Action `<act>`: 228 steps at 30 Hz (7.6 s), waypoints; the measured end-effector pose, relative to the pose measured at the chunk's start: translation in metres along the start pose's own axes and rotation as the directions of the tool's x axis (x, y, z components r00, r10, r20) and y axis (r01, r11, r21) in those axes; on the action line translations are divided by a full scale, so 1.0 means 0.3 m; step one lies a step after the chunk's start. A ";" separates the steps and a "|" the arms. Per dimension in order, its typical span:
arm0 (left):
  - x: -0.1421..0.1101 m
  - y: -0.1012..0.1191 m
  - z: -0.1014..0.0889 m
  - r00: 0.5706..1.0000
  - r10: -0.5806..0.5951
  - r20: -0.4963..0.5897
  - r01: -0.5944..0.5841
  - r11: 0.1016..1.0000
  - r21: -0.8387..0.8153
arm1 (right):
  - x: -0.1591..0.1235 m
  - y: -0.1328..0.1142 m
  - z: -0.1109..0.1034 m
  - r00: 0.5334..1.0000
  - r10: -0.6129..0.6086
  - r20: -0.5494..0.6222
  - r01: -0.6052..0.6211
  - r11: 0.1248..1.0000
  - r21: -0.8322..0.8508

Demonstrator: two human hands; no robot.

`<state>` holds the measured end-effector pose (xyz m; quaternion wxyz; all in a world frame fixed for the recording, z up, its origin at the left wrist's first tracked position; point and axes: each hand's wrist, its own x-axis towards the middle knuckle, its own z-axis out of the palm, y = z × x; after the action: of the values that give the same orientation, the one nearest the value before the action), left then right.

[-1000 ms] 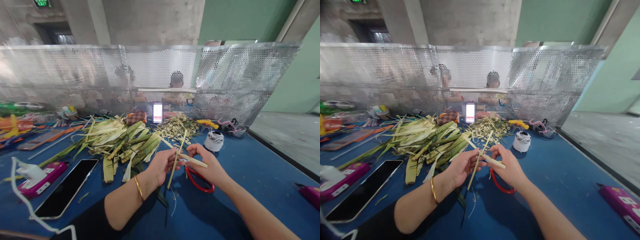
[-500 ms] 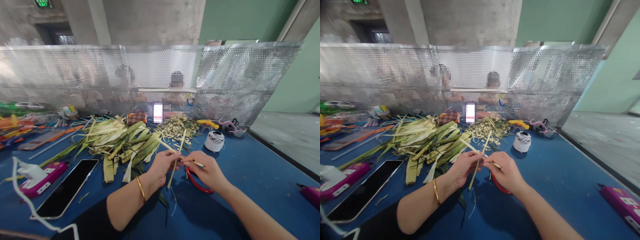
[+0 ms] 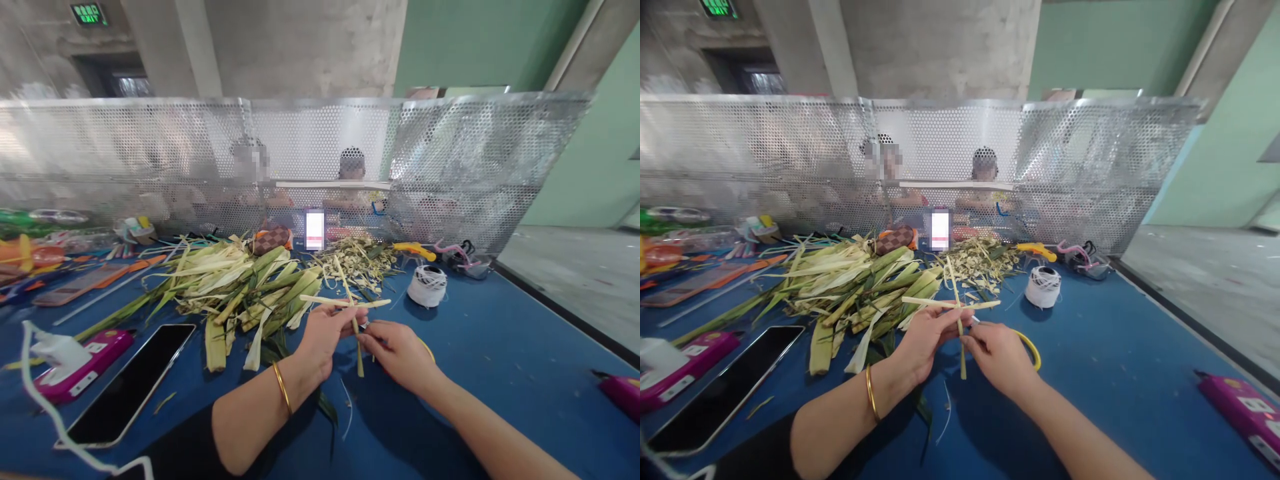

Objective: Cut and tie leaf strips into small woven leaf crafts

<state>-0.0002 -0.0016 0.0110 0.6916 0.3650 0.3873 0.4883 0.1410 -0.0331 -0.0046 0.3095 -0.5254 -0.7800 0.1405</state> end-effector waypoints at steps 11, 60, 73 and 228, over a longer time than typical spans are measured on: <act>-0.007 -0.011 0.000 0.999 0.011 0.035 -0.010 1.000 -0.024 | 0.007 0.011 -0.004 0.982 0.189 0.014 -0.187 0.954 0.235; 0.015 0.019 -0.015 0.963 -0.264 0.060 0.263 0.964 0.025 | 0.001 0.009 -0.044 0.977 0.192 0.092 -0.195 0.980 0.033; -0.068 -0.016 0.024 0.942 -0.222 0.251 0.074 0.868 0.491 | -0.001 -0.004 -0.066 0.939 -0.119 -0.321 0.091 0.991 -0.103; -0.044 0.005 -0.006 0.903 0.165 0.396 -0.428 0.268 0.863 | 0.006 -0.002 -0.038 0.943 0.332 0.028 -0.296 0.794 0.531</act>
<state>-0.0054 -0.0135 0.0140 0.2873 0.8139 0.4384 0.2504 0.1474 -0.0329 0.0050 0.4400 -0.5463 -0.6022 0.3812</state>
